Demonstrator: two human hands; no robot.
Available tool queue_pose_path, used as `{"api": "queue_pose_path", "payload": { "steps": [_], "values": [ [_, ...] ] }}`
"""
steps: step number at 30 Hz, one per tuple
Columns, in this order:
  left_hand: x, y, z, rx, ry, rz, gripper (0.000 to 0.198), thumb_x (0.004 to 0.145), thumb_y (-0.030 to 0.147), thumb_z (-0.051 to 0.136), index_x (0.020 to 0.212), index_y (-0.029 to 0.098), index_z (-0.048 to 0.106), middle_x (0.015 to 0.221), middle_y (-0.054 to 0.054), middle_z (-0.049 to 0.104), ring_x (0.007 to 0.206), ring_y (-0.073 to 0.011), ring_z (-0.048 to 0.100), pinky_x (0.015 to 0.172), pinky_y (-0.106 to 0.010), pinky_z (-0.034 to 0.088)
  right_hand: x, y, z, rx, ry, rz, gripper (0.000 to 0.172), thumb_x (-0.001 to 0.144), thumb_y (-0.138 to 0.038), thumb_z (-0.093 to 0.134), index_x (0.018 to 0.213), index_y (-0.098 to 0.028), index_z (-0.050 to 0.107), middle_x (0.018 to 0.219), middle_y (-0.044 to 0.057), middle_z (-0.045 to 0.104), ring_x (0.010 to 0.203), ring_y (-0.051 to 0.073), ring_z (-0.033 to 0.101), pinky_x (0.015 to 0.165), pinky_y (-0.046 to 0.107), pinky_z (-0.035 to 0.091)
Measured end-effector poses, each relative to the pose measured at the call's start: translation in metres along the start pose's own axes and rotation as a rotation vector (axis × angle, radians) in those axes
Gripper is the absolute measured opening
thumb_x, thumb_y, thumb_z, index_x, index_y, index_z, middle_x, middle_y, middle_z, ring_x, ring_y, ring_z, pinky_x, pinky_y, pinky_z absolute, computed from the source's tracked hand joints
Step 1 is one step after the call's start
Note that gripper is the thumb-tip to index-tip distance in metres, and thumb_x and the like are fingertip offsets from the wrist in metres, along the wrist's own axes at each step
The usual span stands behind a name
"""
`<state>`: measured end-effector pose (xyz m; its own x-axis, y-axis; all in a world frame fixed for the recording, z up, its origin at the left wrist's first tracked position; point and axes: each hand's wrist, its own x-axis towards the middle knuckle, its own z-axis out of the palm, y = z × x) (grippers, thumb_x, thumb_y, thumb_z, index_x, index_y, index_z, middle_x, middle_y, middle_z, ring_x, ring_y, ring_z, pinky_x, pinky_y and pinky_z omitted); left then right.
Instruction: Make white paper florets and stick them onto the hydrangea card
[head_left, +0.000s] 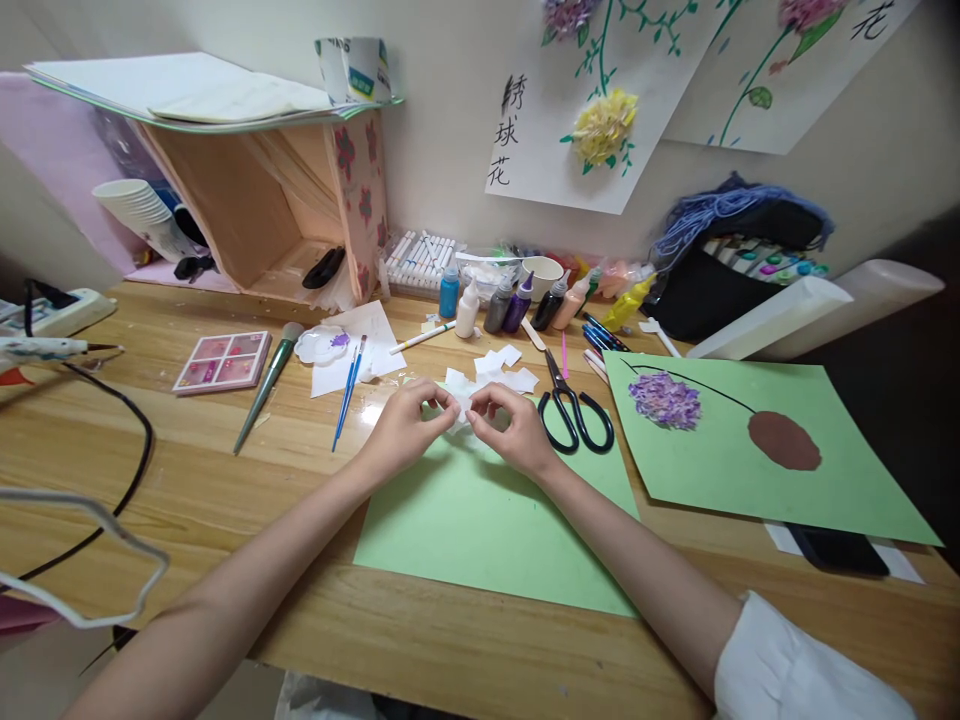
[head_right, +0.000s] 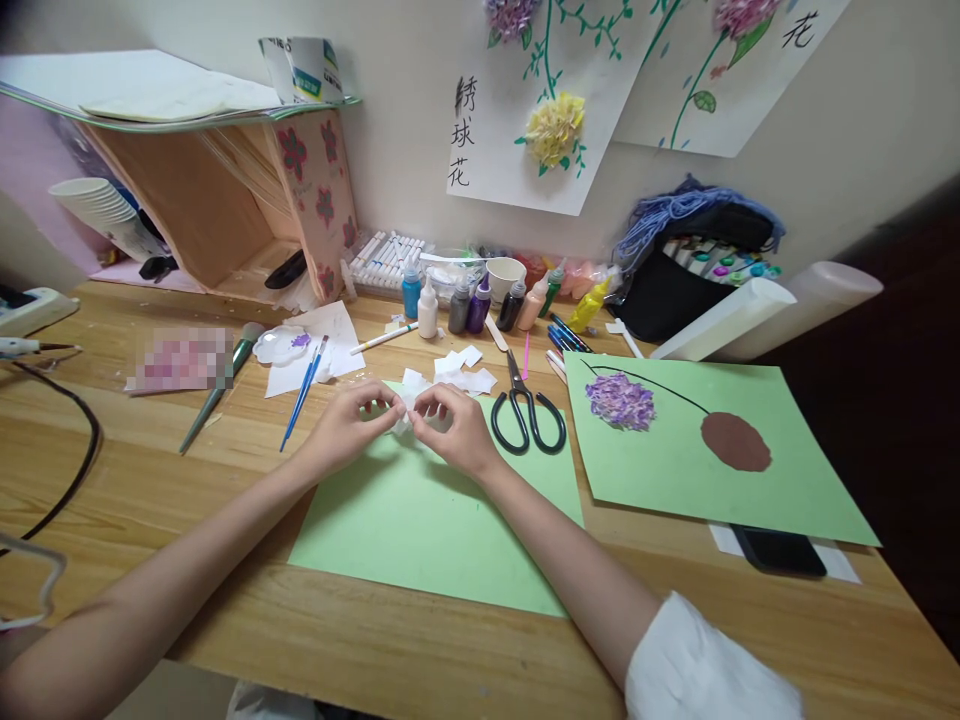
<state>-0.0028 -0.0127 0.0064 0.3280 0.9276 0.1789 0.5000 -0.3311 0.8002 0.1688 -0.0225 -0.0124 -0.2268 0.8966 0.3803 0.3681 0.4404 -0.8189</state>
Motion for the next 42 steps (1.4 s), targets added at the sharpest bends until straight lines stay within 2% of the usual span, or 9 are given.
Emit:
{"api": "queue_pose_path", "payload": {
  "steps": [4,8,14,20,24,29,38,42],
  "values": [
    [-0.001,0.000,0.003,-0.038,-0.032,-0.036,0.017,0.079,0.032,0.055,0.075,0.017,0.063,0.077,-0.002,0.063,0.073,-0.0143,0.053,0.063,-0.025,0.038,0.000,0.000,0.001,-0.021,-0.007,0.004,0.008,0.077,-0.023,0.057,0.071,-0.019,0.055,0.067,0.000,0.055,0.062,0.013,0.047,0.058,0.025,0.039],
    [-0.002,0.000,0.004,-0.023,0.000,-0.055,0.017,0.078,0.032,0.056,0.074,0.017,0.063,0.077,-0.003,0.064,0.073,-0.0147,0.054,0.063,-0.025,0.039,0.000,0.001,0.001,-0.036,0.008,0.020,0.010,0.078,-0.023,0.055,0.070,-0.018,0.055,0.065,-0.001,0.053,0.061,0.012,0.047,0.057,0.025,0.038],
    [-0.007,0.006,0.002,0.051,0.072,0.050,0.017,0.081,0.032,0.055,0.082,0.019,0.067,0.083,-0.003,0.069,0.075,-0.0157,0.059,0.072,-0.028,0.043,0.000,0.003,0.001,0.100,0.007,0.101,0.017,0.083,-0.030,0.053,0.072,-0.018,0.058,0.070,0.000,0.059,0.064,0.013,0.051,0.060,0.025,0.040],
    [-0.010,0.010,0.002,0.044,0.098,0.071,0.021,0.081,0.035,0.056,0.084,0.021,0.071,0.083,-0.003,0.071,0.074,-0.0162,0.061,0.071,-0.027,0.045,0.001,0.001,-0.003,0.175,-0.061,0.102,0.027,0.088,-0.034,0.045,0.071,-0.018,0.061,0.072,0.002,0.062,0.071,0.015,0.056,0.065,0.026,0.042],
    [-0.009,0.008,0.002,-0.017,0.108,0.008,0.022,0.081,0.036,0.056,0.082,0.020,0.071,0.082,-0.003,0.071,0.073,-0.0159,0.061,0.067,-0.026,0.045,0.000,0.001,-0.003,0.155,-0.071,0.093,0.020,0.085,-0.031,0.050,0.077,-0.018,0.063,0.073,0.002,0.062,0.067,0.014,0.054,0.060,0.026,0.041],
    [-0.009,0.009,0.002,-0.070,0.098,-0.040,0.025,0.080,0.038,0.057,0.078,0.018,0.071,0.079,-0.004,0.071,0.071,-0.0160,0.061,0.065,-0.025,0.044,-0.002,0.004,0.000,0.106,-0.029,0.085,0.009,0.078,-0.026,0.058,0.077,-0.019,0.062,0.063,-0.002,0.053,0.056,0.011,0.045,0.053,0.023,0.037],
    [-0.009,0.011,0.004,-0.097,0.084,-0.009,0.025,0.081,0.037,0.055,0.076,0.018,0.072,0.078,-0.003,0.071,0.070,-0.0147,0.060,0.066,-0.024,0.044,-0.001,0.003,-0.001,0.177,-0.036,0.136,0.015,0.080,-0.032,0.058,0.075,-0.018,0.060,0.071,0.001,0.059,0.062,0.012,0.050,0.057,0.024,0.040],
    [-0.009,0.011,0.005,-0.103,0.074,-0.015,0.025,0.081,0.038,0.055,0.080,0.019,0.072,0.081,-0.003,0.072,0.073,-0.0156,0.061,0.067,-0.025,0.045,0.000,0.003,-0.001,0.208,-0.056,0.139,0.017,0.081,-0.034,0.057,0.076,-0.018,0.059,0.072,0.001,0.058,0.064,0.013,0.051,0.058,0.025,0.040]
  ]
}}
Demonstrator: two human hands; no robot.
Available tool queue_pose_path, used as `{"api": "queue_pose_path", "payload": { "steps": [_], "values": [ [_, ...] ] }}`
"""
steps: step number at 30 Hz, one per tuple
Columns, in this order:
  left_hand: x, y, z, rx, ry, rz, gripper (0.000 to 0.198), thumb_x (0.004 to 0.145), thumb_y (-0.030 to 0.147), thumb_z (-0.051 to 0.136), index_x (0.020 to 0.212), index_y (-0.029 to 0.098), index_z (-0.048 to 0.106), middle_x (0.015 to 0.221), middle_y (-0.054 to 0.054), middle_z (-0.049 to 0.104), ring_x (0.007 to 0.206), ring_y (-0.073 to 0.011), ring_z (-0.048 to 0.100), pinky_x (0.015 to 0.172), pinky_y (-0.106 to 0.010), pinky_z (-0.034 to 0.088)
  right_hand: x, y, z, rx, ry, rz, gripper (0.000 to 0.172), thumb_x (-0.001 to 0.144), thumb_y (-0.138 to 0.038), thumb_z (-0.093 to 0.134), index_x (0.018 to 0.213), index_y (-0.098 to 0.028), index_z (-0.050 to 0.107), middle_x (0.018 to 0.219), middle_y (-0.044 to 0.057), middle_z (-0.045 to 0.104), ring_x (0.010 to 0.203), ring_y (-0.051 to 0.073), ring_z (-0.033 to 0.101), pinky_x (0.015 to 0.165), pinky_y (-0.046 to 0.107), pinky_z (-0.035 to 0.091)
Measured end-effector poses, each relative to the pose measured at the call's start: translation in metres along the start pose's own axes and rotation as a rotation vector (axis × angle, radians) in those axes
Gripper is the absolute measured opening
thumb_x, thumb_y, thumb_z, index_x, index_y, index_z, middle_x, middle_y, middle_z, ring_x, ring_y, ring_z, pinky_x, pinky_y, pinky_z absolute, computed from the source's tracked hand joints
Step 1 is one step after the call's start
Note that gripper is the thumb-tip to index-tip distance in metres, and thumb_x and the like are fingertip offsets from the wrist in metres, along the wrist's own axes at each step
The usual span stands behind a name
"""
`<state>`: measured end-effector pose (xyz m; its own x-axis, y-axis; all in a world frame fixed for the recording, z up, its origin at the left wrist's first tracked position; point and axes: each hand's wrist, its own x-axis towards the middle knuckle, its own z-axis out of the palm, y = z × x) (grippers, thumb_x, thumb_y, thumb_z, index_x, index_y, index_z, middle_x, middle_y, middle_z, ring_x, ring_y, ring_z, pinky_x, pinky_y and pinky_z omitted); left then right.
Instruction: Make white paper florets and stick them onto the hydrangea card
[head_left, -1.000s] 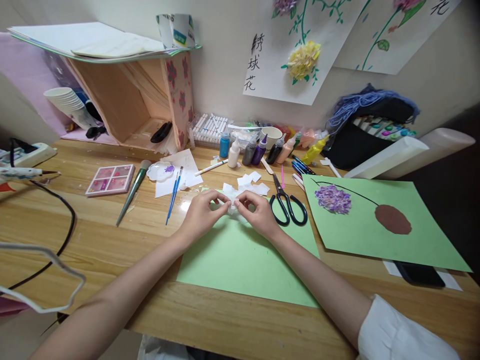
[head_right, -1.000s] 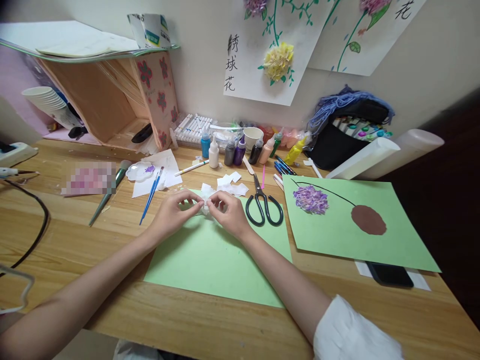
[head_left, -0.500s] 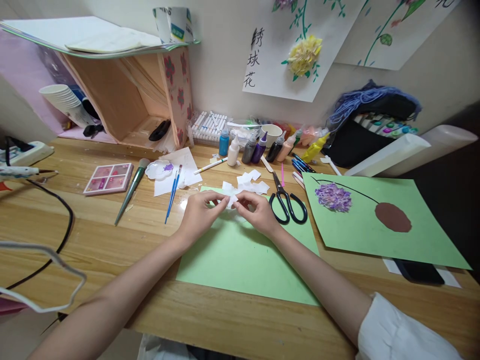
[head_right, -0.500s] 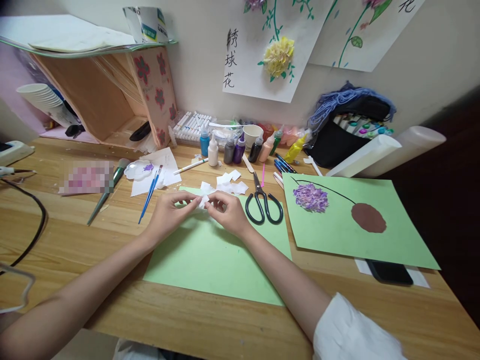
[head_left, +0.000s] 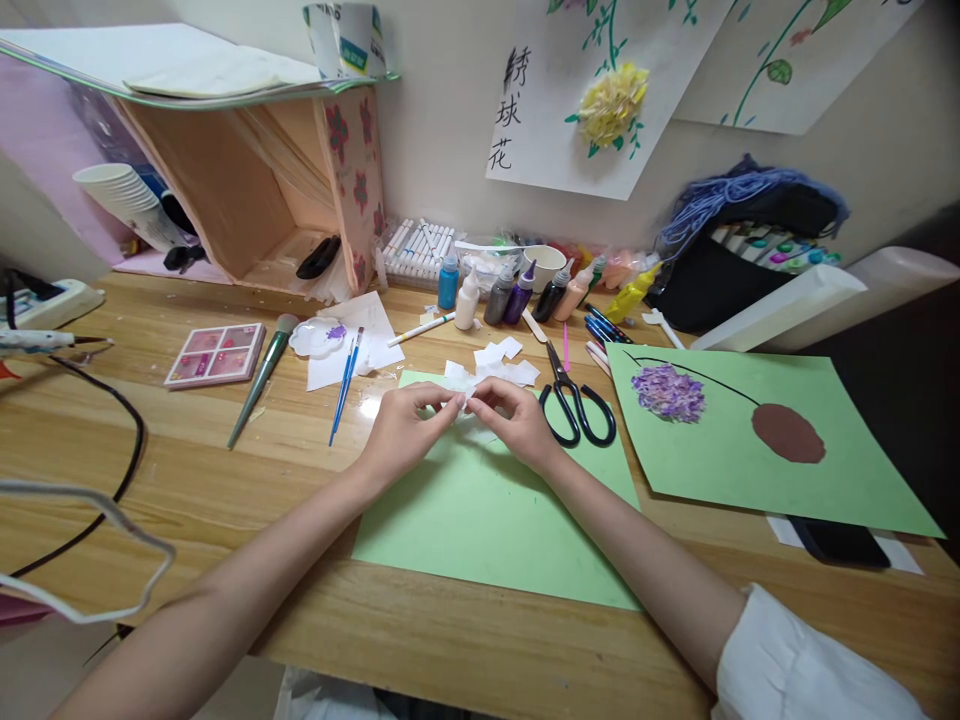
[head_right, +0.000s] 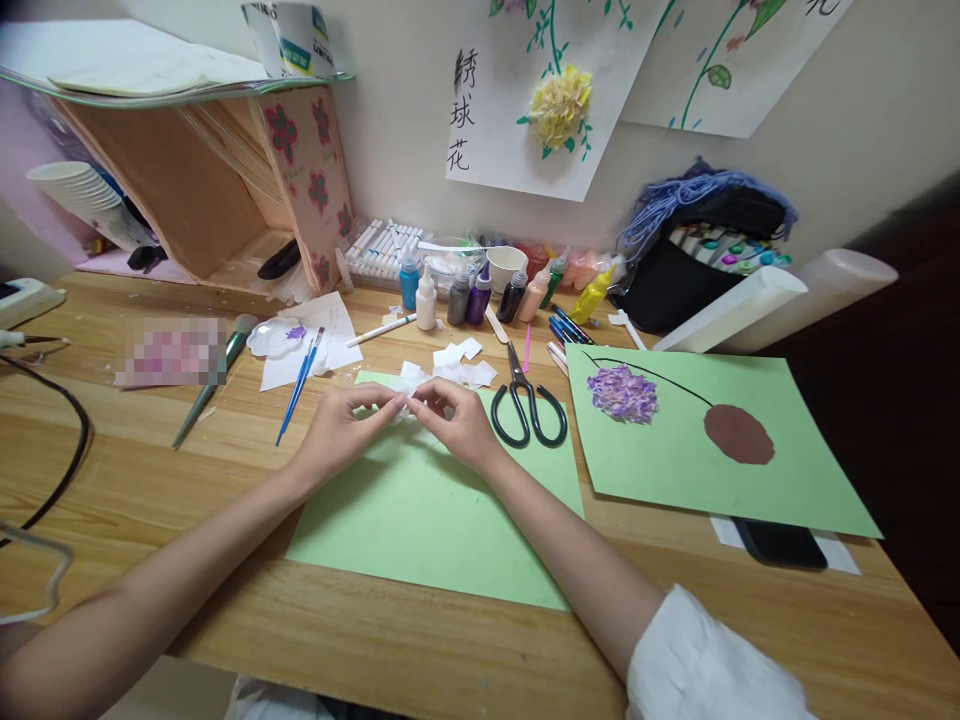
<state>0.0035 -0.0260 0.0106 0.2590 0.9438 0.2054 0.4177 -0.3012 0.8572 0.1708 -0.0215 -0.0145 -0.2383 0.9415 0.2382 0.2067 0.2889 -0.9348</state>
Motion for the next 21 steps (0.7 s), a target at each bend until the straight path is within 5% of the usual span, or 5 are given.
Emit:
{"api": "queue_pose_path", "payload": {
  "steps": [21],
  "values": [
    [0.0006,-0.0007,-0.0003,0.001,0.002,-0.014,0.025,0.082,0.034,0.052,0.078,0.019,0.072,0.082,-0.003,0.072,0.074,-0.0157,0.062,0.068,-0.025,0.046,0.0000,-0.0007,-0.0010,0.009,-0.056,-0.017,0.010,0.078,-0.030,0.058,0.081,-0.020,0.057,0.075,0.001,0.057,0.061,0.012,0.048,0.057,0.025,0.041]
  ]
}}
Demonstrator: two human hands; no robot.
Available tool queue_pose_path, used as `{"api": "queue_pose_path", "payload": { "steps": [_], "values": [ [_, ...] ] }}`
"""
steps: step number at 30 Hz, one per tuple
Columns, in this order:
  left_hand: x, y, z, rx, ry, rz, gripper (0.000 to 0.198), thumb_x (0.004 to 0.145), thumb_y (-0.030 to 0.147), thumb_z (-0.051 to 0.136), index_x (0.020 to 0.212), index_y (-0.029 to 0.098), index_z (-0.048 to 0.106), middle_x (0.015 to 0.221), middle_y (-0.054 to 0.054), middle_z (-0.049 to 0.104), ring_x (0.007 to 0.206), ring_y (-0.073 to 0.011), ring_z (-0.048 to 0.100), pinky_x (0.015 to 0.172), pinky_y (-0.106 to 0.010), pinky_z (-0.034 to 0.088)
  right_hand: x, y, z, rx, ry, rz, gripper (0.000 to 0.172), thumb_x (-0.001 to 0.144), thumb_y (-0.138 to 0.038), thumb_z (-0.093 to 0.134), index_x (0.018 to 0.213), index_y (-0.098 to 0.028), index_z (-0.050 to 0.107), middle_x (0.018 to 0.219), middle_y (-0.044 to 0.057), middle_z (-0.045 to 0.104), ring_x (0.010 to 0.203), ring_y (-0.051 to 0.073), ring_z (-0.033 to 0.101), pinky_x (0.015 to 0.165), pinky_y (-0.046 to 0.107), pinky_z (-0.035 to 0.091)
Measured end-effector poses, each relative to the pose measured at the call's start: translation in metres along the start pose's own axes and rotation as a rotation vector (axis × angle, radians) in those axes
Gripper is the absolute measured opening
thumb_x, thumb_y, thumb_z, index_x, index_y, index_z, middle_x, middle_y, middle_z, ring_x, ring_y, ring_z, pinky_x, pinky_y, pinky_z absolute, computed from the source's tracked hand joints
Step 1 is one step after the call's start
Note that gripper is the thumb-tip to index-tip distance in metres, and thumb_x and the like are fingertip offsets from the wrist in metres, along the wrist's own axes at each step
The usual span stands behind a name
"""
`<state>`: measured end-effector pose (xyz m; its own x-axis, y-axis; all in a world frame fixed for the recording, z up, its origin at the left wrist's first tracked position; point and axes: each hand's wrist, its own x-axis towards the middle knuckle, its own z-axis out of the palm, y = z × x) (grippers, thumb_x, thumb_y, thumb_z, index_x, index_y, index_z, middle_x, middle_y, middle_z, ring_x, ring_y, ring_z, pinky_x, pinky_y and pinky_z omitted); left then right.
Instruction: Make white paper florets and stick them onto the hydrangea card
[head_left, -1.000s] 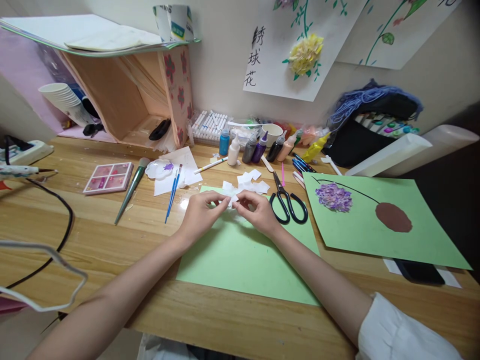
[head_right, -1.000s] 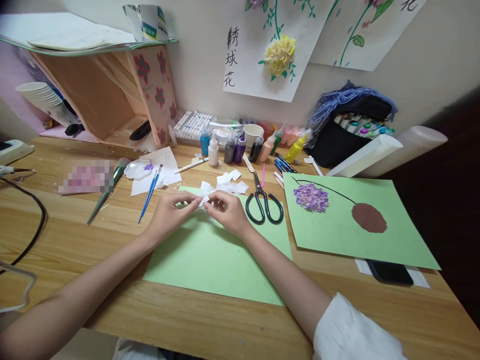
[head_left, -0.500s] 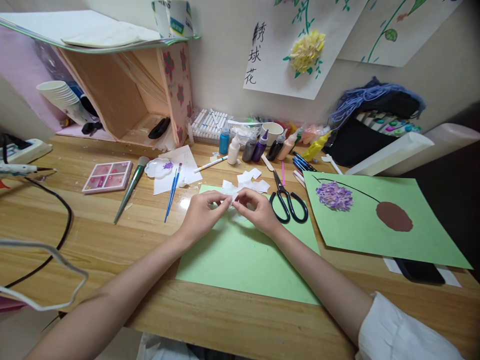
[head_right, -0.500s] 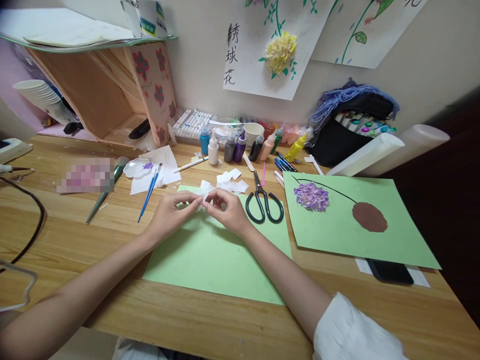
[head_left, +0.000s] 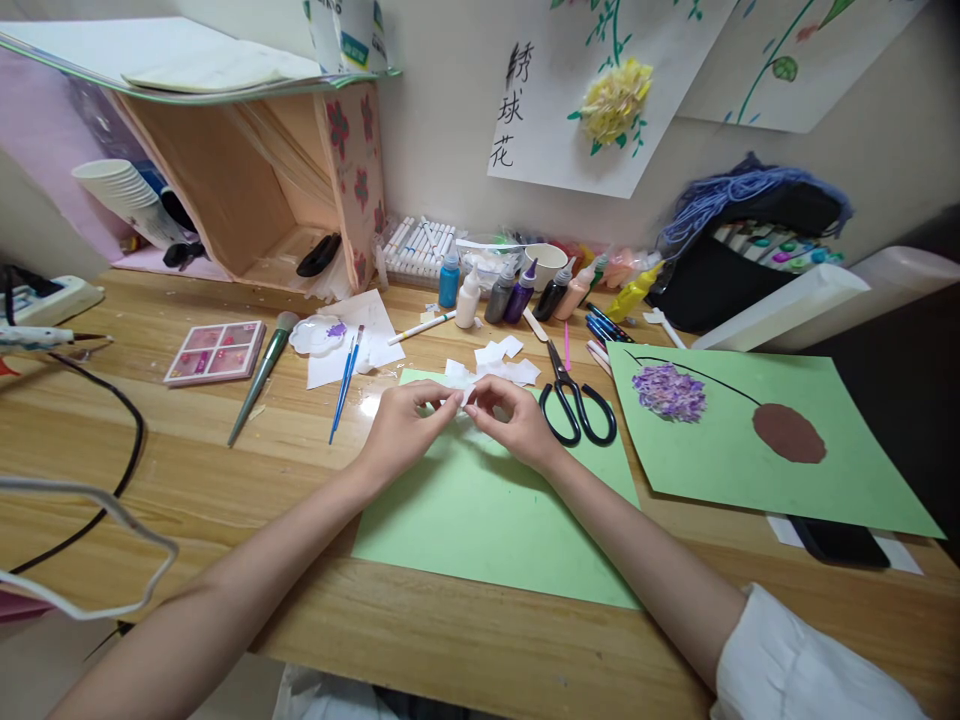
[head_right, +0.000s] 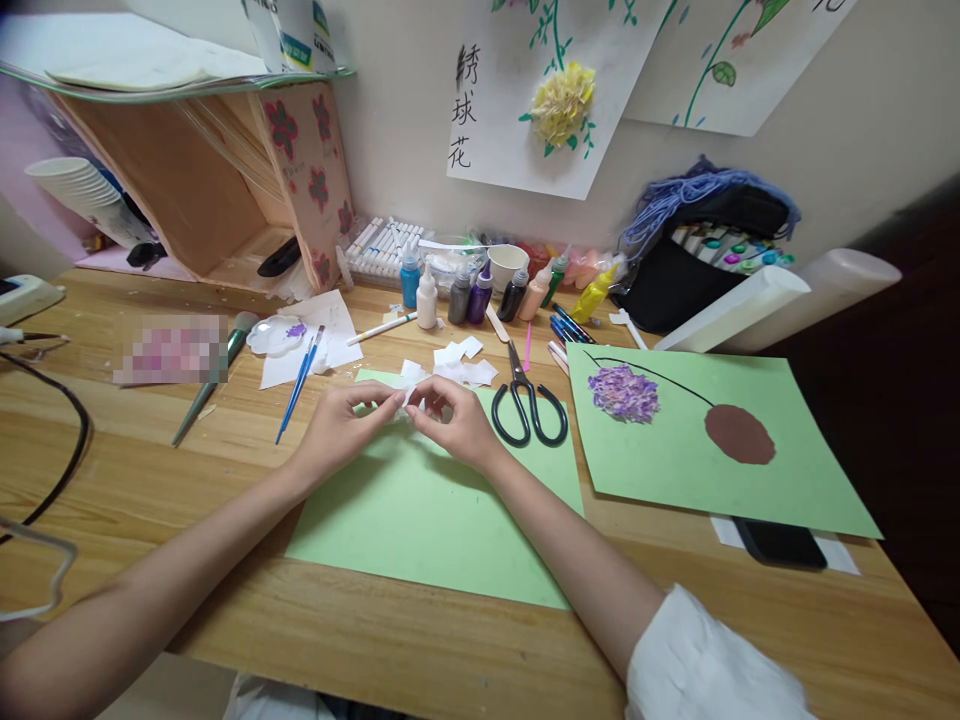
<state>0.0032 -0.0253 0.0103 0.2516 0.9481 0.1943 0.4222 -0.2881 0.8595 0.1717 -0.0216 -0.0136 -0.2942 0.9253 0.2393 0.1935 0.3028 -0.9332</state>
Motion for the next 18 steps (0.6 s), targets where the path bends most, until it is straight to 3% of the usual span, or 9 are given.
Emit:
{"api": "queue_pose_path", "payload": {
  "steps": [18],
  "values": [
    [-0.0009,-0.0004,0.0002,0.020,-0.006,0.021,0.025,0.082,0.036,0.054,0.082,0.019,0.072,0.083,-0.003,0.071,0.073,-0.0149,0.061,0.066,-0.024,0.044,-0.0002,0.0008,0.0006,-0.029,0.001,0.003,0.007,0.080,-0.026,0.055,0.081,-0.019,0.057,0.071,0.000,0.053,0.064,0.012,0.048,0.059,0.024,0.040]
  ]
}}
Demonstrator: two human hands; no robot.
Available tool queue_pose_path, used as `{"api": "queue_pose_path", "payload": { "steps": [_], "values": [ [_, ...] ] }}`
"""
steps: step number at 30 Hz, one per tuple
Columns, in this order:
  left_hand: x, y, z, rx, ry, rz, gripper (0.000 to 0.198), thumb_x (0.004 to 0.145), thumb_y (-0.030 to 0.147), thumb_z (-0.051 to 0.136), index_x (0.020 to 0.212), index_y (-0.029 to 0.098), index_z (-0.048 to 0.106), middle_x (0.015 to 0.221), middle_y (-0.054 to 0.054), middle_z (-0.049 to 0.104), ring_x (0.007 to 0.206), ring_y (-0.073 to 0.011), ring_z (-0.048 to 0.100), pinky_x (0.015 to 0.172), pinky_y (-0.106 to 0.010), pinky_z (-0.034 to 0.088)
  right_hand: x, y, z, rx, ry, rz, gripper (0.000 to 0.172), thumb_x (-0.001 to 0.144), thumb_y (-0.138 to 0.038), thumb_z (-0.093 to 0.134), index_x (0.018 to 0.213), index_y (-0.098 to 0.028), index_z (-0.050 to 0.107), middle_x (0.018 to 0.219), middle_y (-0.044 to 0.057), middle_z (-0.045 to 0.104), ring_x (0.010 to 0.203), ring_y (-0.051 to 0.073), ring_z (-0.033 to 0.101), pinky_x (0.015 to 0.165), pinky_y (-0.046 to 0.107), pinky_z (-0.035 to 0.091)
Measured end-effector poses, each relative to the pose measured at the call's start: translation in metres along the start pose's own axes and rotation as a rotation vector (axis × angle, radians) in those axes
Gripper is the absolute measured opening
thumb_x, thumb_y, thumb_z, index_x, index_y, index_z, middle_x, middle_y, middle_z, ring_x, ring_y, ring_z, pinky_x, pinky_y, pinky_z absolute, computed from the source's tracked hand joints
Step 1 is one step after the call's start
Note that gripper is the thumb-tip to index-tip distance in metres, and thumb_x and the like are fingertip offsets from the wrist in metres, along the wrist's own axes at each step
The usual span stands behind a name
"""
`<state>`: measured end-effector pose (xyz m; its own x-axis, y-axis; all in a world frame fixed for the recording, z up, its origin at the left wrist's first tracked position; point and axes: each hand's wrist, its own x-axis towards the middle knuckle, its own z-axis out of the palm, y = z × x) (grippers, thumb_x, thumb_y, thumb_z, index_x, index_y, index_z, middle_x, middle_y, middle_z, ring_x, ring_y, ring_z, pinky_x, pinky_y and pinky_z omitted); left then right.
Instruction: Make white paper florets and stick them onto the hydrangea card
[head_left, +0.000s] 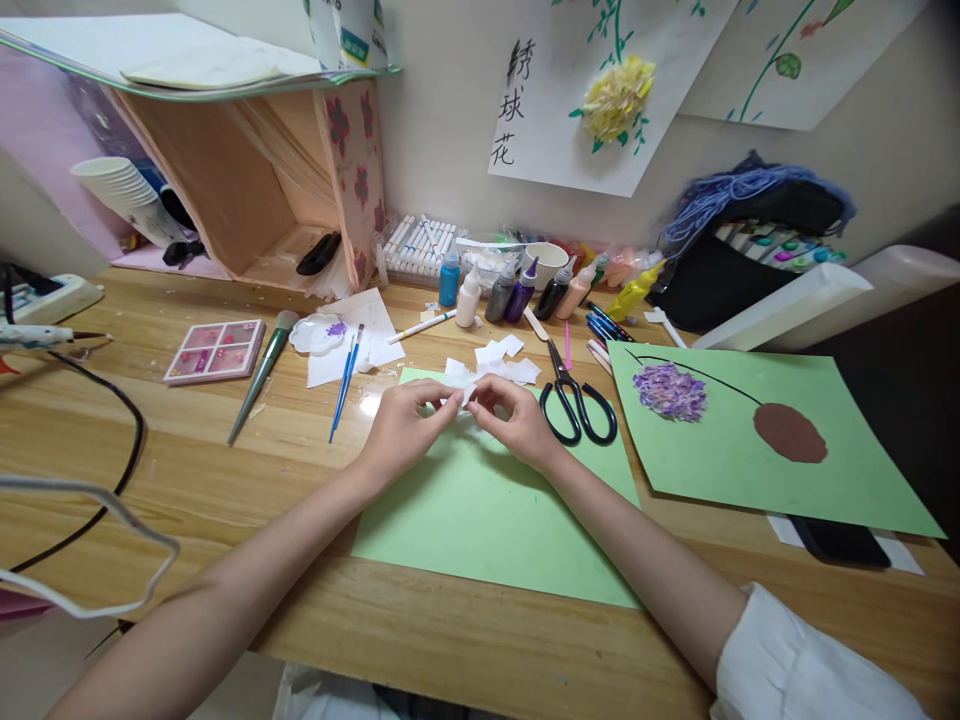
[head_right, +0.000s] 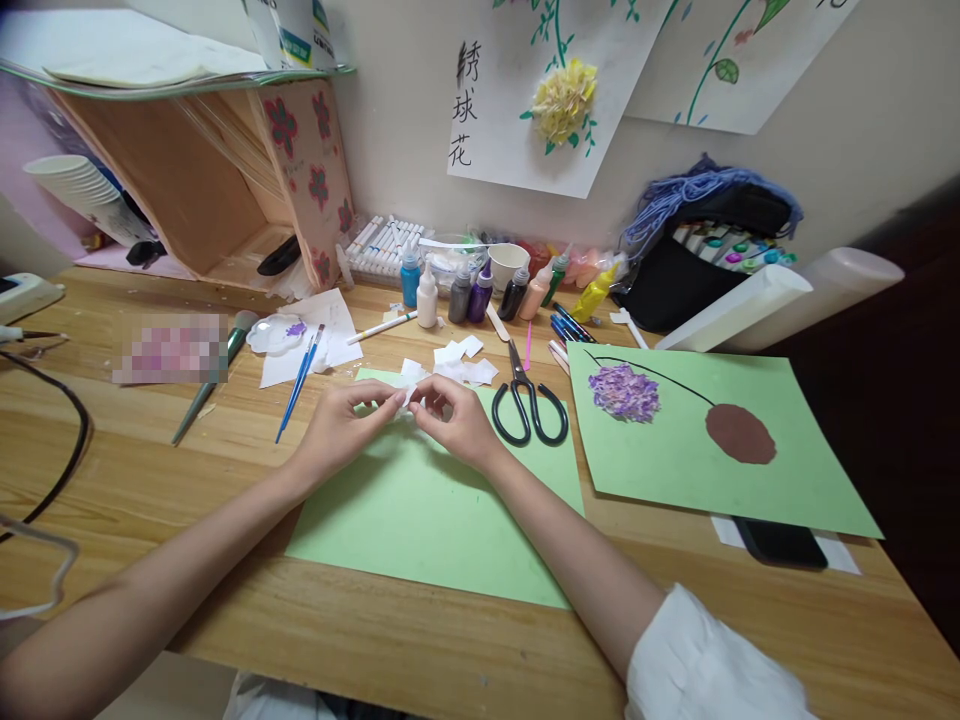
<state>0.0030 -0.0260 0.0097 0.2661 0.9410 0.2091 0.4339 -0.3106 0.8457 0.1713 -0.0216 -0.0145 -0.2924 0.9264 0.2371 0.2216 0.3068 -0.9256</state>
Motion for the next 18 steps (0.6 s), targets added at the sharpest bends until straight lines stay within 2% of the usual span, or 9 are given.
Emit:
{"api": "queue_pose_path", "payload": {
  "steps": [5,9,18],
  "values": [
    [-0.0003,0.0013,-0.0006,0.018,0.029,-0.004,0.021,0.081,0.034,0.056,0.082,0.019,0.071,0.083,-0.002,0.071,0.072,-0.0141,0.060,0.065,-0.023,0.043,-0.0001,0.0009,0.0006,0.014,0.029,0.001,0.011,0.080,-0.029,0.058,0.079,-0.019,0.056,0.070,-0.001,0.052,0.059,0.010,0.044,0.055,0.023,0.037],
    [0.0008,0.0027,-0.0021,0.046,0.085,-0.031,0.017,0.078,0.031,0.059,0.077,0.017,0.068,0.075,-0.002,0.069,0.067,-0.0131,0.058,0.064,-0.023,0.043,-0.0004,-0.0004,0.0015,0.025,0.048,0.000,0.013,0.080,-0.030,0.059,0.075,-0.019,0.056,0.070,-0.001,0.054,0.059,0.010,0.044,0.055,0.023,0.037],
    [0.0023,0.0022,-0.0023,-0.092,-0.042,-0.075,0.024,0.081,0.033,0.055,0.086,0.017,0.071,0.083,-0.004,0.071,0.078,-0.0168,0.062,0.071,-0.025,0.046,0.0008,-0.0008,0.0016,0.042,0.093,0.020,0.017,0.080,-0.034,0.060,0.074,-0.018,0.058,0.072,0.000,0.057,0.063,0.012,0.050,0.056,0.025,0.039]
  ]
}}
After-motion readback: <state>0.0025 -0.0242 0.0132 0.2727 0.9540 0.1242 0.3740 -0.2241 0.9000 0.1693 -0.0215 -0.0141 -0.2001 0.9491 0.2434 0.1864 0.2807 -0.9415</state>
